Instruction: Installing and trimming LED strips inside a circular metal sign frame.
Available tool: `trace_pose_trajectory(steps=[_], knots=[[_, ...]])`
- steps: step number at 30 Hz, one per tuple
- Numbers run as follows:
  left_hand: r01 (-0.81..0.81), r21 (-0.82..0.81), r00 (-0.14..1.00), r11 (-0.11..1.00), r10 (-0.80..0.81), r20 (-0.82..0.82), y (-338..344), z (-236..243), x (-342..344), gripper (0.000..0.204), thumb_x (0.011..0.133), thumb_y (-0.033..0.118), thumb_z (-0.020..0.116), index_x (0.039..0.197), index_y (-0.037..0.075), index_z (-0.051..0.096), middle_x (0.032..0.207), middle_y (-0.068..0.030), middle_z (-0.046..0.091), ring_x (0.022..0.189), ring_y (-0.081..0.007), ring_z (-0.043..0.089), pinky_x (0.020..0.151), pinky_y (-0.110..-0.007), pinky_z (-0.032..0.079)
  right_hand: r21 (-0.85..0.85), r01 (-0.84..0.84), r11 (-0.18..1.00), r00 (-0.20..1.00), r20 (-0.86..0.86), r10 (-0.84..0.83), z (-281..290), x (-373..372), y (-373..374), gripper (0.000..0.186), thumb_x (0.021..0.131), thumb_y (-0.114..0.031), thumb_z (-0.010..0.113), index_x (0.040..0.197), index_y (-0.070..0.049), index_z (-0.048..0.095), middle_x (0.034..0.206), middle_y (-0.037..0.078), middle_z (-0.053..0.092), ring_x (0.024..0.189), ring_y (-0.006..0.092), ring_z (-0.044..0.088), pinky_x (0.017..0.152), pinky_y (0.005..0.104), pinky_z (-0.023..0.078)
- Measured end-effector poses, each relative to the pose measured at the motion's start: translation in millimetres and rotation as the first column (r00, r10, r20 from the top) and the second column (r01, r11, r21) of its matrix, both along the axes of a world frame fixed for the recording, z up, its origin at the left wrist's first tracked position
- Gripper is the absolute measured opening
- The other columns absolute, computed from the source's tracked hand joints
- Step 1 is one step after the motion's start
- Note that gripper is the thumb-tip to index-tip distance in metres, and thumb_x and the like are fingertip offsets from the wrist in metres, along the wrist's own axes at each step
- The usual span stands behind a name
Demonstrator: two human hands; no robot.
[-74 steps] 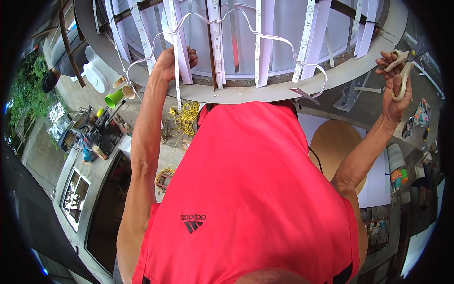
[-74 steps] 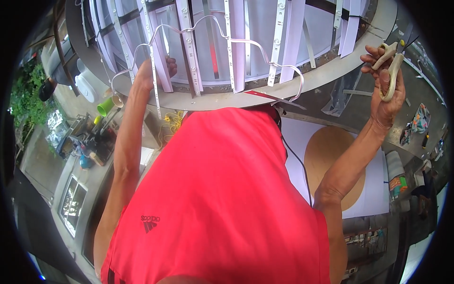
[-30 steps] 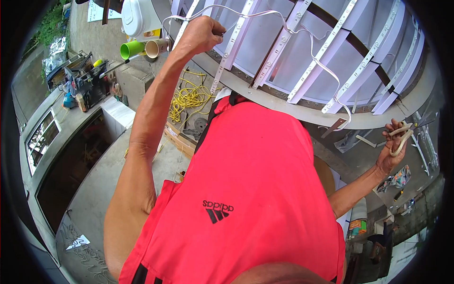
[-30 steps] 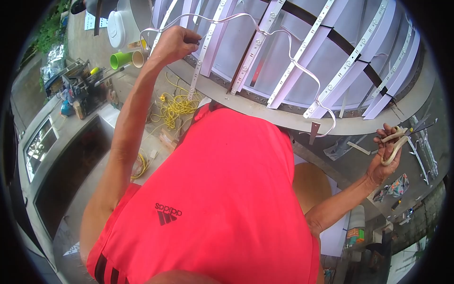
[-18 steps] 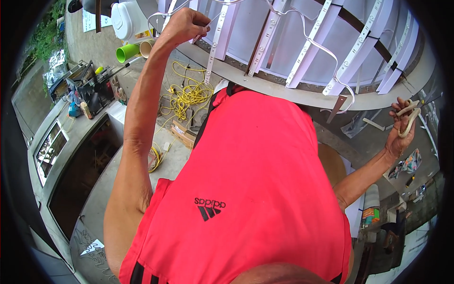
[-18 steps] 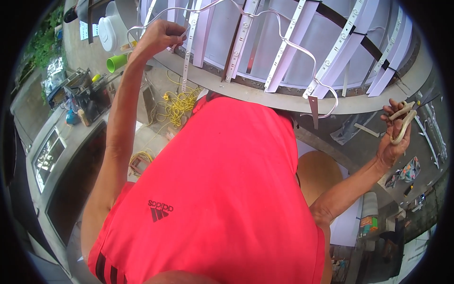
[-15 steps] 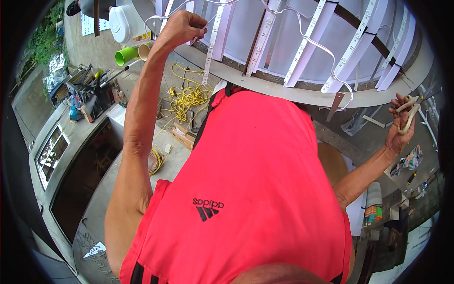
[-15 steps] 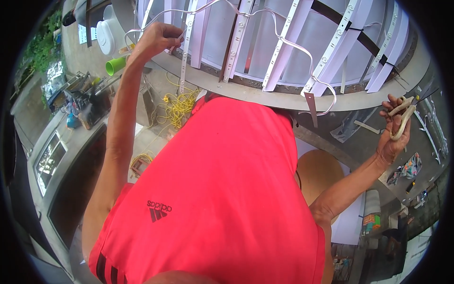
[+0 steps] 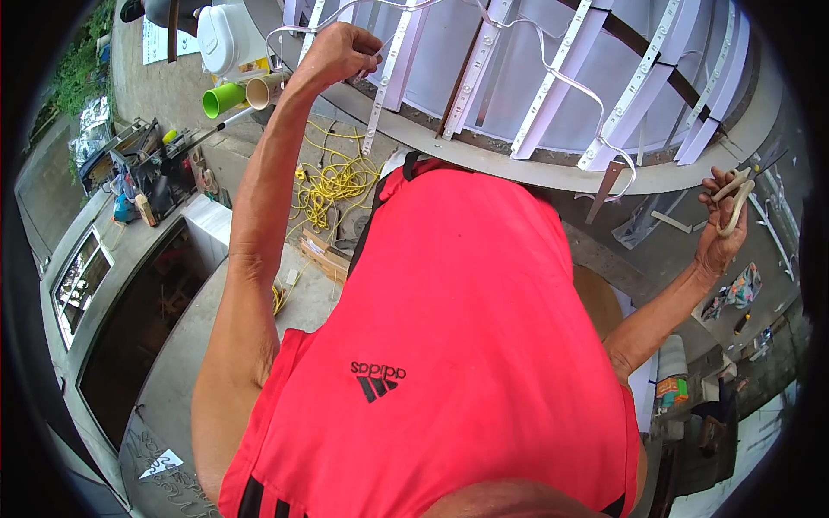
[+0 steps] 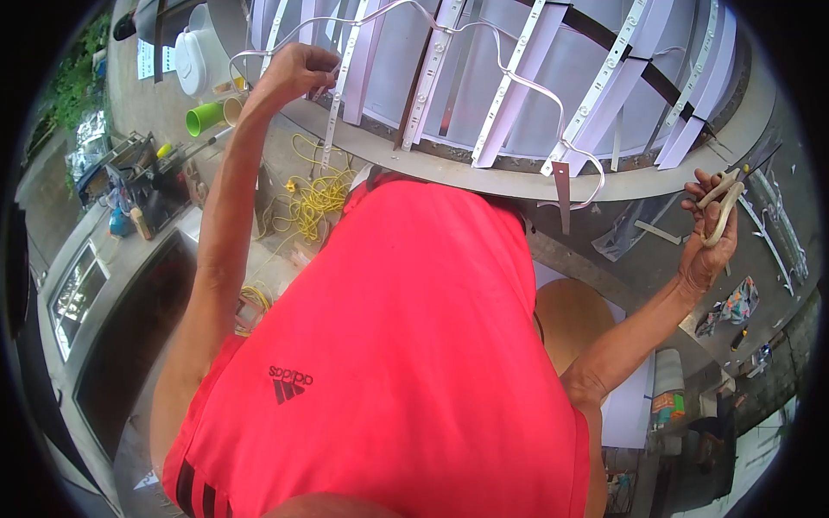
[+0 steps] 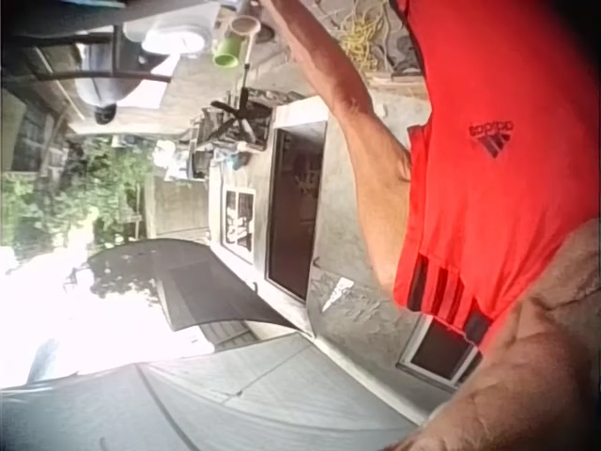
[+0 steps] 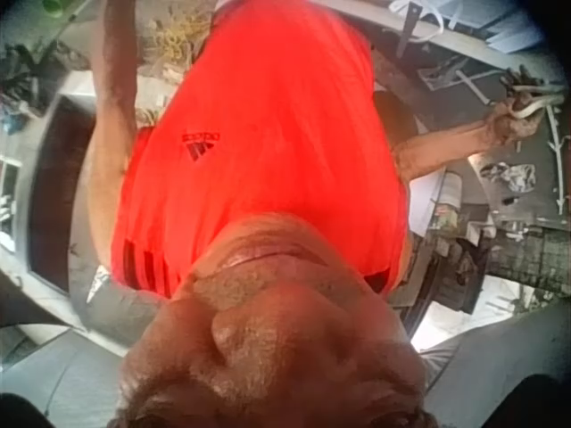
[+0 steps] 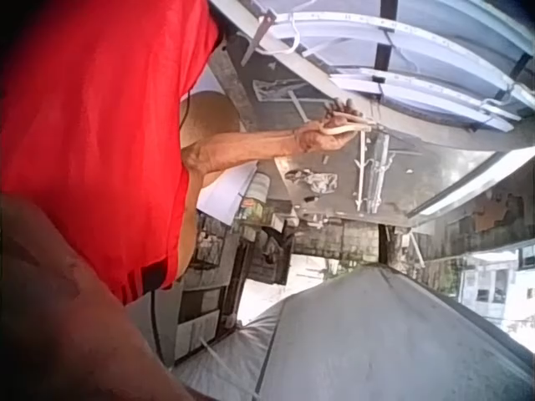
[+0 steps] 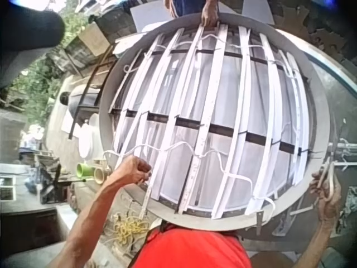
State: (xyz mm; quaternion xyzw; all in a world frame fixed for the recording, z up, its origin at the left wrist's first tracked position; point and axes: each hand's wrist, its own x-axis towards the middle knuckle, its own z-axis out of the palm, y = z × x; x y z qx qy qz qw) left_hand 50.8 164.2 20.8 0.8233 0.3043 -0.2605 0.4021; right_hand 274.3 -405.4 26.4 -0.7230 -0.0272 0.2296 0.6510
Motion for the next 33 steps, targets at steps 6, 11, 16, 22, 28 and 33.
trace_pose_trajectory(steps=[6, 11, 16, 22, 28, 33], knots=[[0.03, 0.044, 1.0, 0.999, -0.03, 0.0, -3.7, -2.1, -1.3, 0.028, 0.077, 0.005, 0.073, 0.104, -0.003, 0.074, 0.084, -0.0133, 0.075, 0.069, -0.0161, 0.07, 0.068, -0.029, 0.057, 0.014, 0.002, 1.0, 1.0, -0.02, -0.001, 0.5, 1.5, 0.2, 0.054, 0.094, -0.03, 0.064, 0.135, 0.003, 0.051, 0.127, 0.021, 0.061, 0.107, 0.0256, 0.064, 0.085, 0.0335, 0.05], [0.004, 0.043, 0.999, 0.999, -0.005, 0.038, -5.6, -5.2, -5.3, 0.027, 0.078, 0.005, 0.072, 0.104, -0.004, 0.074, 0.085, -0.0141, 0.075, 0.071, -0.017, 0.071, 0.07, -0.03, 0.057, 0.057, 0.019, 0.998, 0.999, -0.033, -0.017, -0.4, 2.8, -0.5, 0.053, 0.092, -0.028, 0.068, 0.131, 0.005, 0.053, 0.123, 0.023, 0.063, 0.103, 0.0256, 0.066, 0.082, 0.0323, 0.052], [0.007, 0.041, 1.0, 0.999, -0.008, 0.016, -5.4, -8.5, -8.8, 0.029, 0.077, 0.005, 0.072, 0.105, -0.003, 0.073, 0.088, -0.0129, 0.075, 0.073, -0.016, 0.071, 0.07, -0.029, 0.057, 0.054, 0.023, 0.998, 0.999, -0.05, -0.021, -3.0, 5.5, -4.2, 0.054, 0.092, -0.028, 0.068, 0.131, 0.005, 0.053, 0.123, 0.023, 0.063, 0.103, 0.0259, 0.066, 0.082, 0.0322, 0.052], [0.016, 0.074, 0.999, 0.997, -0.018, 0.032, -8.0, -12.4, -13.4, 0.031, 0.076, 0.004, 0.07, 0.106, -0.004, 0.072, 0.09, -0.0126, 0.075, 0.075, -0.0161, 0.07, 0.072, -0.029, 0.056, 0.044, -0.014, 0.999, 0.999, -0.04, 0.016, -4.5, 5.9, -7.3, 0.057, 0.094, -0.033, 0.066, 0.134, 0.005, 0.05, 0.127, 0.022, 0.061, 0.106, 0.0253, 0.065, 0.083, 0.0319, 0.052], [0.013, 0.067, 0.998, 0.998, -0.017, 0.054, -8.7, -19.4, -16.1, 0.031, 0.077, 0.005, 0.072, 0.106, -0.004, 0.072, 0.089, -0.0161, 0.075, 0.078, -0.0214, 0.074, 0.076, -0.031, 0.058, 0.045, -0.013, 0.999, 0.999, -0.04, 0.015, -3.7, 6.1, -5.8, 0.056, 0.094, -0.032, 0.065, 0.134, 0.004, 0.05, 0.127, 0.022, 0.061, 0.105, 0.0247, 0.064, 0.083, 0.0315, 0.052], [0.013, 0.064, 0.998, 0.998, -0.017, 0.061, -7.6, -21.0, -16.0, 0.031, 0.077, 0.004, 0.072, 0.107, -0.004, 0.072, 0.089, -0.0159, 0.075, 0.077, -0.0211, 0.073, 0.075, -0.031, 0.058, 0.033, -0.015, 0.999, 0.999, -0.044, 0.016, -2.5, 5.6, -4.2, 0.055, 0.094, -0.031, 0.065, 0.134, 0.004, 0.051, 0.127, 0.021, 0.061, 0.106, 0.0245, 0.064, 0.083, 0.0316, 0.052]])
